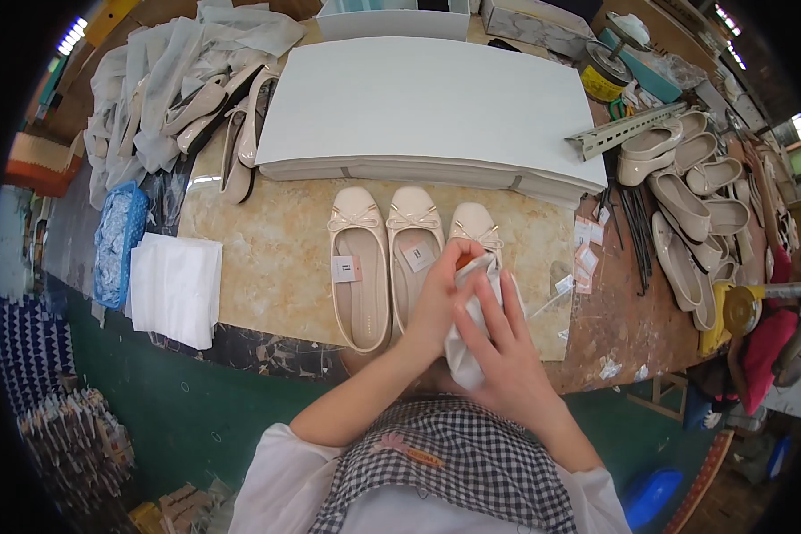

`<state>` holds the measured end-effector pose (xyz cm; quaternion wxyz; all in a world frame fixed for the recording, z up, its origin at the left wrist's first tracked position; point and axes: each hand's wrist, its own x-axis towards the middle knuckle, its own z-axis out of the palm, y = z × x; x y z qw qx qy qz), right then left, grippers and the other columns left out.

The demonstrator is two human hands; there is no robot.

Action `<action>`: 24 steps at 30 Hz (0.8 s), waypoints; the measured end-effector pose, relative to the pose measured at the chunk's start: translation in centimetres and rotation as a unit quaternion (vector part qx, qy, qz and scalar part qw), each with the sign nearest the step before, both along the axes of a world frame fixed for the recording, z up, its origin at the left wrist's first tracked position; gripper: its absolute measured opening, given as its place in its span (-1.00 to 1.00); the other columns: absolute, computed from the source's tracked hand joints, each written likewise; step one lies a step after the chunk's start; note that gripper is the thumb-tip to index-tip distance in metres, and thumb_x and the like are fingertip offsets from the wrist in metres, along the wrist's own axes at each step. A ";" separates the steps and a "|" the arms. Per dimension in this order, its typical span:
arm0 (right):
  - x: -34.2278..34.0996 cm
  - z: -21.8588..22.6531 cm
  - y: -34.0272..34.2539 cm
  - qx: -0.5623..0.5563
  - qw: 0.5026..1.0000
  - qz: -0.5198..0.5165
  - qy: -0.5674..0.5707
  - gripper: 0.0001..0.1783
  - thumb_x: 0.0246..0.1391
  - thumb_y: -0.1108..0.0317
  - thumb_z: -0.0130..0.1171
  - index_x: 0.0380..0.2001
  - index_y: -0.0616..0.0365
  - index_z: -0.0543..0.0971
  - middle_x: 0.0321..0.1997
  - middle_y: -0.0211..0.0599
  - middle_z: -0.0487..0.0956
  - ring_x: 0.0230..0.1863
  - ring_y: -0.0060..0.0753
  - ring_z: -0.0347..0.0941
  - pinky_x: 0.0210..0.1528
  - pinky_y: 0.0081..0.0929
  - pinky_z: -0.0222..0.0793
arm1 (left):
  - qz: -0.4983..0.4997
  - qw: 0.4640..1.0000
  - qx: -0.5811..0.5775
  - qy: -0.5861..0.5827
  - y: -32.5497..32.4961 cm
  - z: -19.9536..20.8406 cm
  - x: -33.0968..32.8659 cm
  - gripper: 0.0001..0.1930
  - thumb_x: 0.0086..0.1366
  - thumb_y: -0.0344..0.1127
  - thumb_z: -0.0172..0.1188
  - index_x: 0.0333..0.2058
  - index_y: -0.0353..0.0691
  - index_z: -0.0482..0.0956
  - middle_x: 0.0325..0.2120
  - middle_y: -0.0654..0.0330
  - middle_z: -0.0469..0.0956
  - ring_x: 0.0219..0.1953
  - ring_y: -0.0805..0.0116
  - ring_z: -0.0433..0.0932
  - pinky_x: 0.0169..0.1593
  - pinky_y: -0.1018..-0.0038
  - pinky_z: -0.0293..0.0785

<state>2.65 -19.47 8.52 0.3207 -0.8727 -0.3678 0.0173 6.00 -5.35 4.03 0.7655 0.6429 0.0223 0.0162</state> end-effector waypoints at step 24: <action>7.6 -5.7 -2.4 0.045 0.983 -0.112 0.137 -0.32 -0.18 0.32 0.38 0.10 0.19 0.43 0.00 -0.14 0.42 0.01 -0.20 0.38 0.01 -0.42 0.36 | -0.147 0.734 0.629 -0.208 -3.4 -3.9 -7.0 -0.49 -0.02 0.01 0.29 -0.34 -0.43 0.60 -0.22 -0.13 0.54 -0.15 0.11 0.51 0.06 0.27 0.34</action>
